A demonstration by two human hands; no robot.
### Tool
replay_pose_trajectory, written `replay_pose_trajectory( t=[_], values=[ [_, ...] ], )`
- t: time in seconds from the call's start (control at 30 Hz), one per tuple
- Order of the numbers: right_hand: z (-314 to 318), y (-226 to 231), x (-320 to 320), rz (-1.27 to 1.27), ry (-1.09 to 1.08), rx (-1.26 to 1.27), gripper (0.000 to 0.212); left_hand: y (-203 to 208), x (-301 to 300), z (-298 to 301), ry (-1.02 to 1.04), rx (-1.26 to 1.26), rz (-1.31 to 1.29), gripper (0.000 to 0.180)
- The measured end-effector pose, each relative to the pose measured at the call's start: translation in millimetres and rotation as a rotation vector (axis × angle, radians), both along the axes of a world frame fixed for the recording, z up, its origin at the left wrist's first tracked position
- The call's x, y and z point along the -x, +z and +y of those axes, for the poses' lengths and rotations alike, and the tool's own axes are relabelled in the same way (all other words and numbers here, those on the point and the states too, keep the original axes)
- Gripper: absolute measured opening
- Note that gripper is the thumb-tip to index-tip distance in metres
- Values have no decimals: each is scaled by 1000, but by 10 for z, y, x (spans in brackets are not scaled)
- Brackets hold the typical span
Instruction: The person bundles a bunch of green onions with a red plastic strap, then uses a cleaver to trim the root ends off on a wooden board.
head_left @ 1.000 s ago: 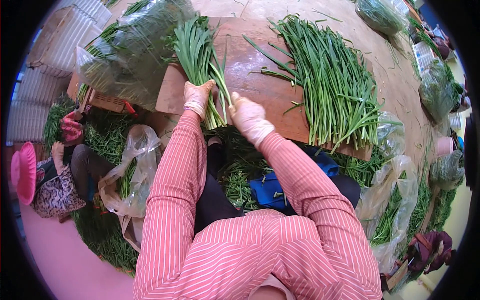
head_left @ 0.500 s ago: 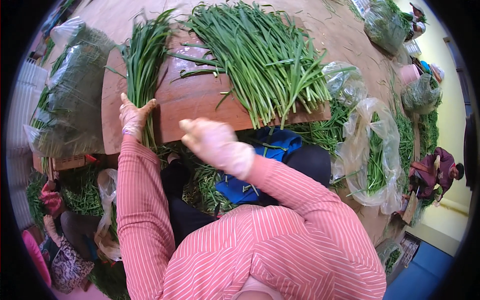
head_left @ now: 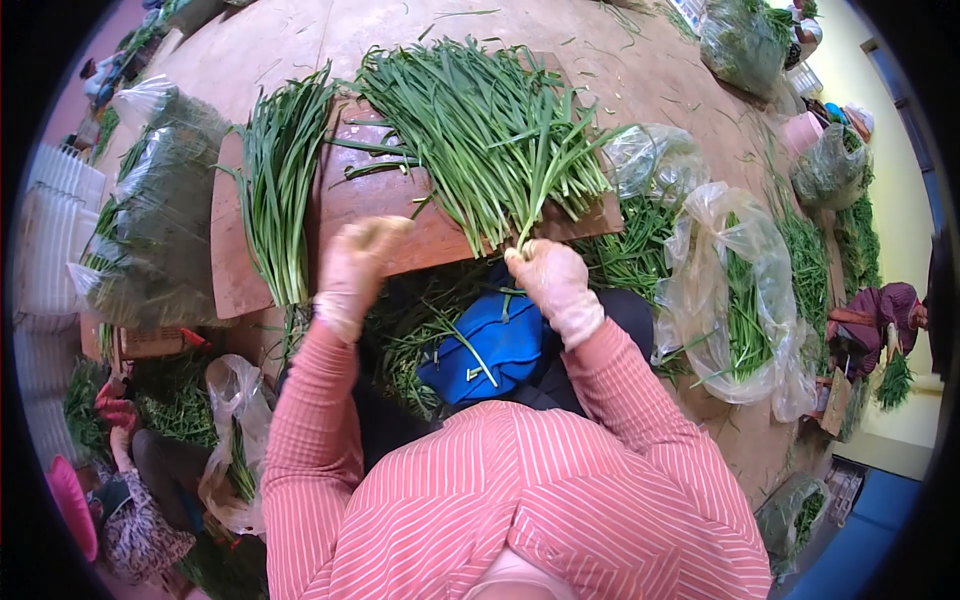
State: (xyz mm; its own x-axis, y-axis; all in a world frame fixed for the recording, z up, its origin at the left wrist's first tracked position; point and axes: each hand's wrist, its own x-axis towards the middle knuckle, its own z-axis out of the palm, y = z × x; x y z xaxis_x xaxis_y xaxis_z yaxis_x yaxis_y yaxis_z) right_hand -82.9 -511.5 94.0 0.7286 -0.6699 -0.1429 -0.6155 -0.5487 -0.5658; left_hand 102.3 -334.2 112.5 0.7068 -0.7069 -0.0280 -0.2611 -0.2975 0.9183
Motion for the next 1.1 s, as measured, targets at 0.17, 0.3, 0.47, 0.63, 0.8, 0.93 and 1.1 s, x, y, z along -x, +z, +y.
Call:
replay_pose_trajectory(
  t=[0.17, 0.3, 0.47, 0.63, 0.8, 0.93, 1.1],
  values=[
    [618, 162, 119, -77, 332, 209, 32, 14, 660, -208, -162, 68, 443, 42],
    [764, 166, 180, -118, 557, 253, 27, 136, 756, -39, -117, 58, 564, 29],
    [913, 208, -94, -220, 663, 215, 28, 334, 334, 378, 97, 365, 552, 23],
    [899, 143, -178, -177, 648, 96, 29, 1003, -855, 910, 153, 492, -32, 35],
    [869, 44, -242, -99, 621, 66, 27, 998, -1739, 1170, 169, 389, 192, 36],
    [796, 28, -284, -114, 578, 52, 23, 417, -1705, 1206, 81, 356, 481, 43],
    [698, 40, -319, -88, 559, 29, 23, 205, -1299, 1233, 44, 417, 629, 51]
  ],
)
